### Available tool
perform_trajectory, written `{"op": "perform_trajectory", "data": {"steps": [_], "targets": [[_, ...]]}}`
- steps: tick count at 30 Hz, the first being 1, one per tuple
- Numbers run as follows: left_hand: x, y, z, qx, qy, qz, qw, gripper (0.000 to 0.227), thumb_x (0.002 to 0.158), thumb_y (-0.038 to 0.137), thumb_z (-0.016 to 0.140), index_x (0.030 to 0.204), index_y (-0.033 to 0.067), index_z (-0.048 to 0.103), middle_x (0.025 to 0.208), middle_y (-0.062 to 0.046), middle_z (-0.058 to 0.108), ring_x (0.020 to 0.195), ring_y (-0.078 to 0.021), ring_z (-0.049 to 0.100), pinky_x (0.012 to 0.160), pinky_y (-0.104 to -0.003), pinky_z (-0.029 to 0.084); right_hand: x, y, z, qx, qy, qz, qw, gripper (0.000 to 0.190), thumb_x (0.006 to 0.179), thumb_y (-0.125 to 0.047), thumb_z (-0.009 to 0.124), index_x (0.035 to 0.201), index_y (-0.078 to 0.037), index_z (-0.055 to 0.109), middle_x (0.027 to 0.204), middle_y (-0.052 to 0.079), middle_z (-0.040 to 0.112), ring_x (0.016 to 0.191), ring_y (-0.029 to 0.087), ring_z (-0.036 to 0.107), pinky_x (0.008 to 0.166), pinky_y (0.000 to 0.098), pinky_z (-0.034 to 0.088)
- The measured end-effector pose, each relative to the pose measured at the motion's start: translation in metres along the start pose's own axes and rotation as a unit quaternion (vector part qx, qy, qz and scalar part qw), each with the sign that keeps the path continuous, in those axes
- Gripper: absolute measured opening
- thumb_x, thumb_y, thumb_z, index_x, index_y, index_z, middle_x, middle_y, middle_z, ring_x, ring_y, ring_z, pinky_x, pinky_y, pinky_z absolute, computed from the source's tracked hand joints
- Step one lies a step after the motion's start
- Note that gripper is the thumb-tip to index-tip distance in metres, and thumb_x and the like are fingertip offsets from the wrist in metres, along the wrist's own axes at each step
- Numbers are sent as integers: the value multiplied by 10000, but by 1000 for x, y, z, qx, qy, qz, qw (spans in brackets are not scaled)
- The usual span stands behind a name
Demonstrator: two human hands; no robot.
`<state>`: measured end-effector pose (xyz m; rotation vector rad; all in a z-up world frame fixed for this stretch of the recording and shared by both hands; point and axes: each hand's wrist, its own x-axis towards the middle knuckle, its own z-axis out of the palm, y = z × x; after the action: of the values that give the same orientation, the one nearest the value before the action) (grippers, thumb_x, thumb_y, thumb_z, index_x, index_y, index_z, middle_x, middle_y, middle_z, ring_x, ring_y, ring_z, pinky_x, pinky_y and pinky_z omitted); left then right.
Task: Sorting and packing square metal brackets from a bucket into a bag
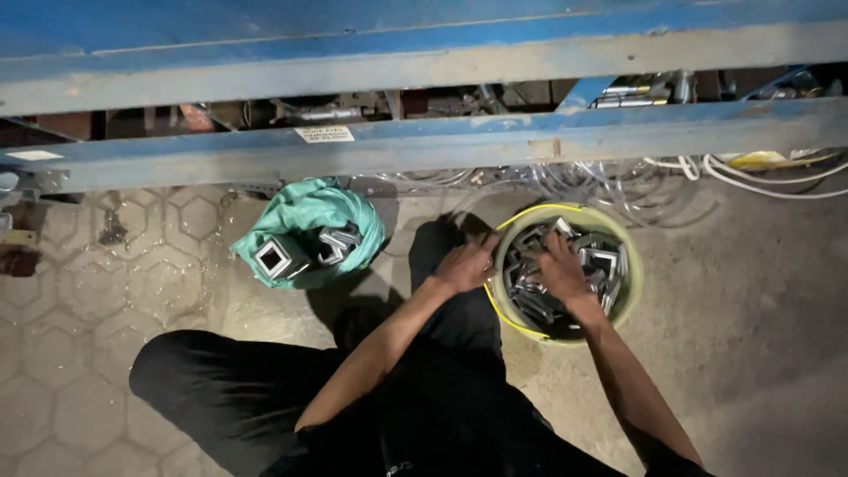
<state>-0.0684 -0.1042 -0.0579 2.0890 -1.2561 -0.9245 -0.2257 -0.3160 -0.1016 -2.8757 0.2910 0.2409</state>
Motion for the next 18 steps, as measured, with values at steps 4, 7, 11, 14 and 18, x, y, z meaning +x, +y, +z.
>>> {"op": "perform_trajectory", "data": {"steps": [4, 7, 11, 14, 18], "targets": [[-12, 15, -3, -24, -2, 14, 1000, 702, 887, 210, 690, 1490, 73, 358, 1343, -280, 534, 1041, -529, 677, 871, -635, 573, -3, -5, -6, 20, -42, 26, 999, 412, 778, -470, 825, 1135, -287, 732, 1265, 131, 471, 1262, 426, 479, 1021, 610, 478], [-20, 18, -10, -54, 24, 24, 998, 705, 876, 196, 695, 1486, 56, 369, 1315, -287, 539, 1036, -533, 670, 871, -637, 570, -12, -12, -31, 67, 5, 30, 997, 325, 842, -321, 797, 1148, -235, 735, 1255, 160, 489, 1222, 453, 503, 996, 609, 504], [-29, 22, -14, -214, 128, 80, 965, 439, 954, 116, 643, 1345, -34, 512, 1082, -350, 637, 998, -575, 648, 825, -628, 563, -21, -1, -56, 105, 116, 16, 988, 295, 845, -276, 784, 1104, -397, 711, 1229, 34, 560, 1080, 387, 657, 900, 502, 577], [-13, 3, 4, -435, 41, -97, 894, 578, 1063, 546, 471, 1455, 128, 545, 1226, -234, 661, 1155, -373, 661, 929, -481, 574, -26, -62, -119, 247, 236, -81, 936, 239, 1055, -373, 570, 1121, -231, 751, 1152, 114, 586, 1019, 439, 628, 898, 550, 545], [-26, 19, -13, -669, -47, -210, 711, 971, 894, 739, 686, 1585, 128, 381, 1473, -266, 471, 1335, -370, 527, 1051, -495, 502, -7, -67, -84, 174, 335, -201, 904, 89, 871, -249, 816, 785, -236, 796, 1068, 68, 653, 922, 311, 636, 833, 427, 517]]}}
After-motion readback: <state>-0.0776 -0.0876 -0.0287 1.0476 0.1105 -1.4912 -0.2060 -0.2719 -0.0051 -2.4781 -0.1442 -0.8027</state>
